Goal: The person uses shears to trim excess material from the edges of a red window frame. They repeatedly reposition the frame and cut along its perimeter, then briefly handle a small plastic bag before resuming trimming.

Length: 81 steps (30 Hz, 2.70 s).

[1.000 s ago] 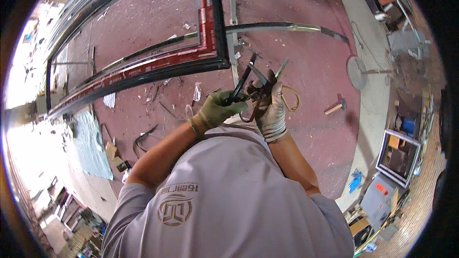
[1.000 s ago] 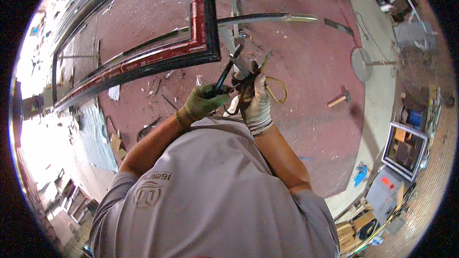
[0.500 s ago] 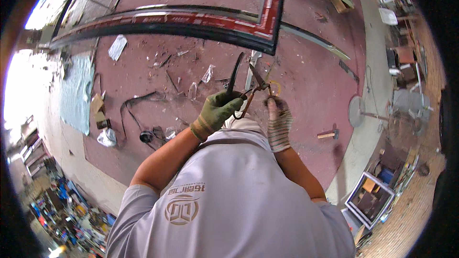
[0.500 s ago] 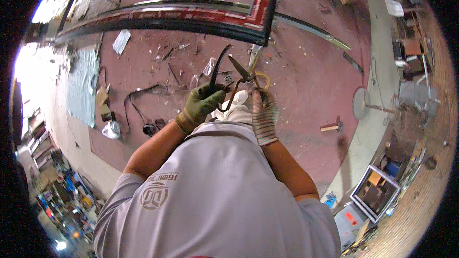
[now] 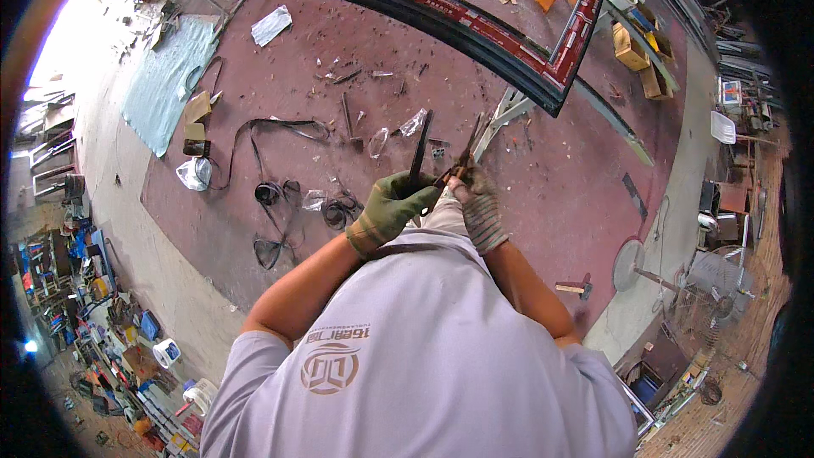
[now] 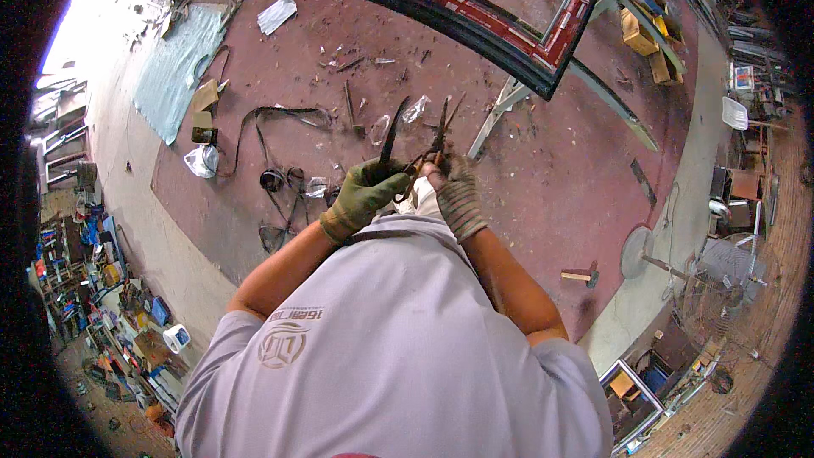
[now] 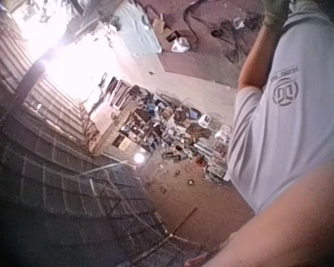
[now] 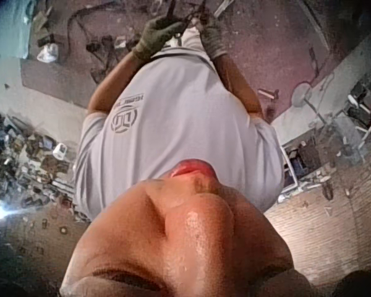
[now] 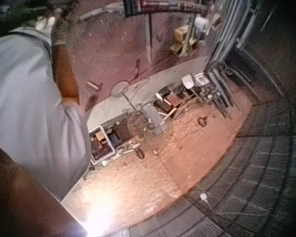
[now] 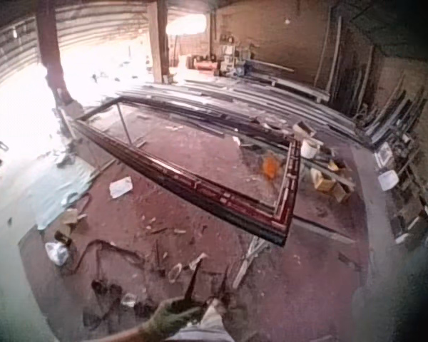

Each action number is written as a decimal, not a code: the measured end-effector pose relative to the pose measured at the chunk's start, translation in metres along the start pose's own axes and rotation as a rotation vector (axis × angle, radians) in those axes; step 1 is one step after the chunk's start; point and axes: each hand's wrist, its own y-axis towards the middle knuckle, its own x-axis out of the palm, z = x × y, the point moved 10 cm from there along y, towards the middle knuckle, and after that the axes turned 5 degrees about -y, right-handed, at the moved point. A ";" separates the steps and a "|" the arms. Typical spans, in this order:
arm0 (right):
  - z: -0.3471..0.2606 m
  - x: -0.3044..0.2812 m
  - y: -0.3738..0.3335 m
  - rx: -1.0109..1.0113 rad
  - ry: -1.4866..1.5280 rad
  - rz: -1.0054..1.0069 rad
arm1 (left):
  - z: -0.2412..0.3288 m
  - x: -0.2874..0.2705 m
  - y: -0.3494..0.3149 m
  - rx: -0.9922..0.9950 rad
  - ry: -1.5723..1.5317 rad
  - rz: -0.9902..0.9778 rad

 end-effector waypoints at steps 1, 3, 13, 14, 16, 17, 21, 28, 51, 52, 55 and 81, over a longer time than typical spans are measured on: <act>0.004 0.009 -0.001 0.033 0.111 -0.058 | -0.002 0.000 -0.003 -0.014 -0.006 0.010; -0.005 0.025 -0.012 -0.020 0.273 -0.214 | -0.004 0.002 -0.008 -0.023 0.016 0.001; -0.015 -0.008 -0.032 0.091 0.480 -0.319 | -0.044 -0.030 -0.012 0.019 0.048 0.114; -0.022 -0.018 -0.039 0.006 0.432 -0.296 | -0.057 -0.037 -0.009 -0.019 0.055 0.136; -0.025 -0.036 -0.053 -0.032 0.460 -0.238 | -0.079 -0.048 -0.003 -0.076 0.073 0.169; -0.026 -0.044 -0.060 -0.052 0.477 -0.212 | -0.088 -0.047 0.001 -0.075 0.028 0.158; -0.020 -0.069 -0.076 -0.013 0.496 -0.122 | -0.110 -0.049 0.014 -0.154 0.108 0.174; 0.022 -0.092 -0.080 0.109 0.623 -0.213 | -0.135 -0.051 0.046 -0.093 0.125 0.285; 0.210 -0.082 0.012 0.750 0.349 -0.013 | -0.264 -0.146 -0.044 -0.099 -0.207 0.775; 0.212 -0.068 0.021 0.820 0.545 0.047 | -0.259 -0.155 -0.038 -0.054 -0.246 0.773; 0.220 -0.047 0.067 0.653 0.470 0.056 | -0.259 -0.186 -0.025 0.027 -0.323 0.814; 0.671 0.223 0.311 0.105 -1.805 -0.790 | -0.316 -0.520 0.075 0.790 -0.251 1.261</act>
